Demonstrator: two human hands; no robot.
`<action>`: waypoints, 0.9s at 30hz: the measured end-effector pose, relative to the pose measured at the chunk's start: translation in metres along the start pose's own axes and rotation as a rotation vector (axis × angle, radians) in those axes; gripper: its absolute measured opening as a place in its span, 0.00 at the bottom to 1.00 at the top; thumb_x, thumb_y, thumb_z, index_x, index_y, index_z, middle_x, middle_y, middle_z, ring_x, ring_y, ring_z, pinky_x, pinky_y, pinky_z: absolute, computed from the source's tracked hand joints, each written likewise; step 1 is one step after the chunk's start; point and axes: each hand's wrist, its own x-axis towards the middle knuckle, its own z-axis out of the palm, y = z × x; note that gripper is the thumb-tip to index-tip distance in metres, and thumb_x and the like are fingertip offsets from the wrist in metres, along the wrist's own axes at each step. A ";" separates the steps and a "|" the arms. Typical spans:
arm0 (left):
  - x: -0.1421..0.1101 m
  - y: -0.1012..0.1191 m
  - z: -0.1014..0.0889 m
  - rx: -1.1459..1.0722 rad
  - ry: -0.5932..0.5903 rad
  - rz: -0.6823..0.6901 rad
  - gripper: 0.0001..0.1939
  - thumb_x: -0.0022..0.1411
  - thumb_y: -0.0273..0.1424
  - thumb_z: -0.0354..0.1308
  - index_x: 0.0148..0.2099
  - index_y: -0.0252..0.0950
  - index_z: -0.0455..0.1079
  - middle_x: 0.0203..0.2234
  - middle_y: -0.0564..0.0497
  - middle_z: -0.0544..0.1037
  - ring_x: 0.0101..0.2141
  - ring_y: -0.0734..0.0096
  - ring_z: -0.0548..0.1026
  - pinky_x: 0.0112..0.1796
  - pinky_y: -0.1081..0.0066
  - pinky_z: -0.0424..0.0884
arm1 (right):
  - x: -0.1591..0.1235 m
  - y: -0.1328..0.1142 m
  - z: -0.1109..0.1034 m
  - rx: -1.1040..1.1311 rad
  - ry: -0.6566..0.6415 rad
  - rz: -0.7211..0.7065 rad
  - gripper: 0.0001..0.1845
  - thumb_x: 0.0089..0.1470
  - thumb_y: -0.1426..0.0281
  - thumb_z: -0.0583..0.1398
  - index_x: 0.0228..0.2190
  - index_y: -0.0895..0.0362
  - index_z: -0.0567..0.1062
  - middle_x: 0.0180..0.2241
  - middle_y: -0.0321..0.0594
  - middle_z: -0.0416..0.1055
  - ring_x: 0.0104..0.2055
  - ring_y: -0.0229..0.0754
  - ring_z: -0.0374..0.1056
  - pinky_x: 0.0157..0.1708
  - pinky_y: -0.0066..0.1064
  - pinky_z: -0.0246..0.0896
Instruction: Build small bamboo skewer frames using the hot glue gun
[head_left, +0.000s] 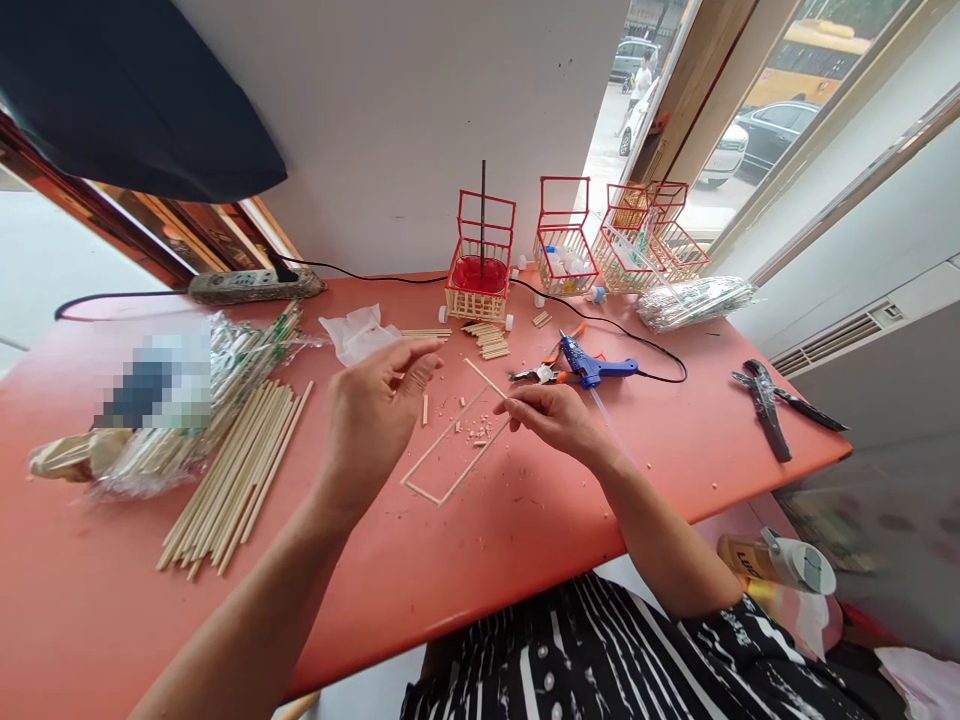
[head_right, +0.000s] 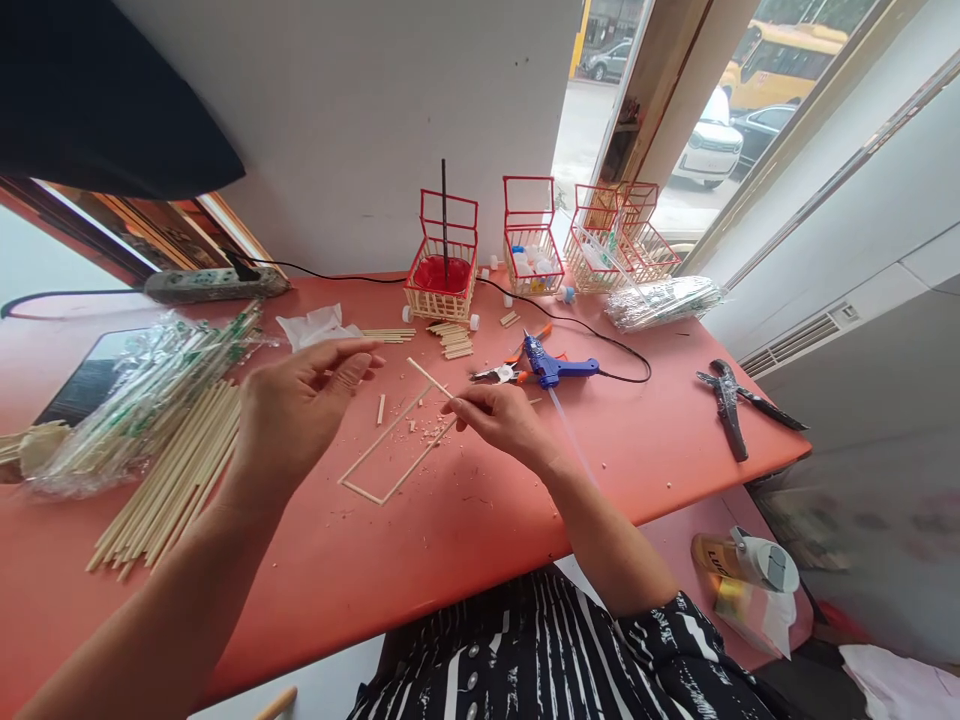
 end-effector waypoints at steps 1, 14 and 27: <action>0.002 -0.003 -0.002 0.012 0.015 0.020 0.14 0.65 0.35 0.55 0.47 0.40 0.79 0.39 0.50 0.84 0.38 0.66 0.80 0.40 0.70 0.73 | 0.000 0.001 -0.001 -0.011 -0.025 0.001 0.16 0.63 0.66 0.56 0.35 0.60 0.81 0.26 0.39 0.76 0.29 0.36 0.70 0.29 0.24 0.58; -0.007 -0.022 -0.006 -0.001 -0.455 -0.063 0.16 0.62 0.43 0.58 0.43 0.41 0.82 0.39 0.50 0.85 0.39 0.62 0.79 0.39 0.69 0.69 | 0.004 -0.001 -0.011 -0.134 -0.350 0.054 0.16 0.64 0.68 0.55 0.38 0.61 0.83 0.24 0.36 0.71 0.25 0.33 0.63 0.24 0.22 0.51; -0.009 -0.030 -0.011 -0.179 -0.406 -0.278 0.12 0.53 0.41 0.63 0.29 0.39 0.80 0.24 0.50 0.82 0.28 0.66 0.76 0.30 0.70 0.68 | 0.007 0.001 -0.007 0.010 -0.219 0.113 0.26 0.63 0.52 0.55 0.36 0.62 0.80 0.27 0.38 0.70 0.26 0.33 0.60 0.24 0.24 0.52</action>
